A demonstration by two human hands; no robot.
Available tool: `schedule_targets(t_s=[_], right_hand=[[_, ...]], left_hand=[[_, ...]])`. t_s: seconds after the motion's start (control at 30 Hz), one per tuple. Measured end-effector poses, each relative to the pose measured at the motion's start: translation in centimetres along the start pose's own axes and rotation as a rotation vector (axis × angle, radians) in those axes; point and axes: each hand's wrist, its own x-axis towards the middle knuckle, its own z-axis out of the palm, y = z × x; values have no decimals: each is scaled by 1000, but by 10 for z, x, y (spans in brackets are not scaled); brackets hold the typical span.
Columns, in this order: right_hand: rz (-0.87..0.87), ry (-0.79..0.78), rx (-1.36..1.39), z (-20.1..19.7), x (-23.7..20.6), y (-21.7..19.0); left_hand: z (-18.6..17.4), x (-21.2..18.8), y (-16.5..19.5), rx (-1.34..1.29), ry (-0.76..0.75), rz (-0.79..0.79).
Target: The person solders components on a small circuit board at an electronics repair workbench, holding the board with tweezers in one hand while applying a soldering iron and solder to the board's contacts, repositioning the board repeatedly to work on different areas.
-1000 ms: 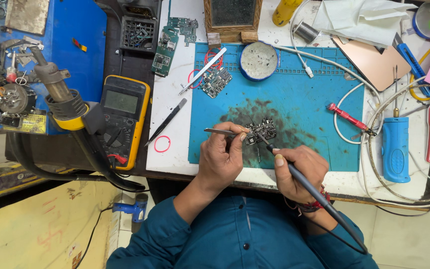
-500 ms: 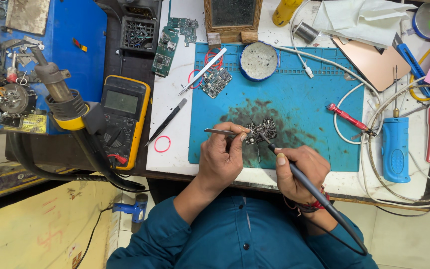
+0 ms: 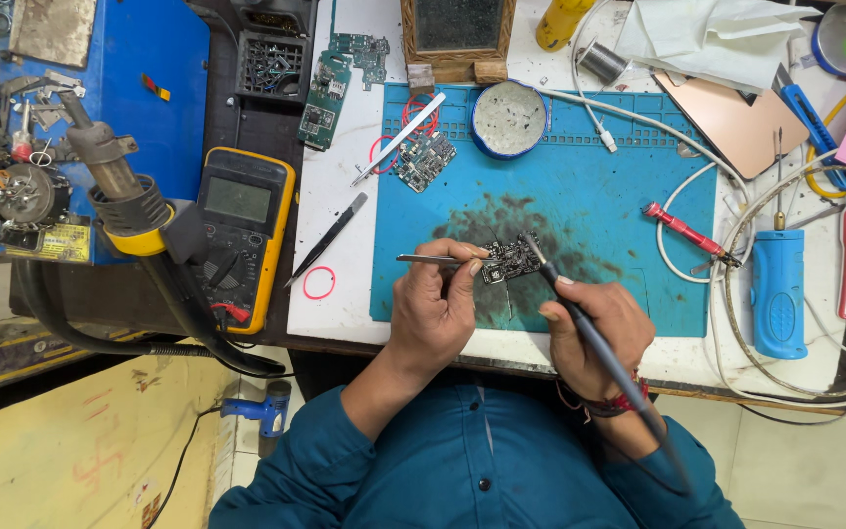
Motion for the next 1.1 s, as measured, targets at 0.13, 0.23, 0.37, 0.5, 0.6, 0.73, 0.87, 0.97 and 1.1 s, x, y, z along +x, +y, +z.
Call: schedule_targets(t_s=[0.13,0.23,0.37,0.5,0.6,0.73,0.87,0.97,1.1], right_hand=[[56,6,114,0,1,1],[19,-14,127,1,3,-1],[13,-51,110,0,7,-4],[37,-68,114,-1,9,-7],[40,-70,112,0,10,-8],[37,-64,111,-1,10,-9],[41,-55,114,0,10,-8],[51,-55,109,0,10,-8],[38,-52,116,-1,10,-8]], left_hand=[[1,0,0,32,6,18],[1,0,0,30,10,27],[1,0,0,27,14,23],[1,0,0,37,15,26],[1,0,0,35,15,30],[1,0,-1,25,12,30],[1,0,-2,28,4,35],[1,0,-2,21,-3,37],[1,0,-1,33,-2,43]])
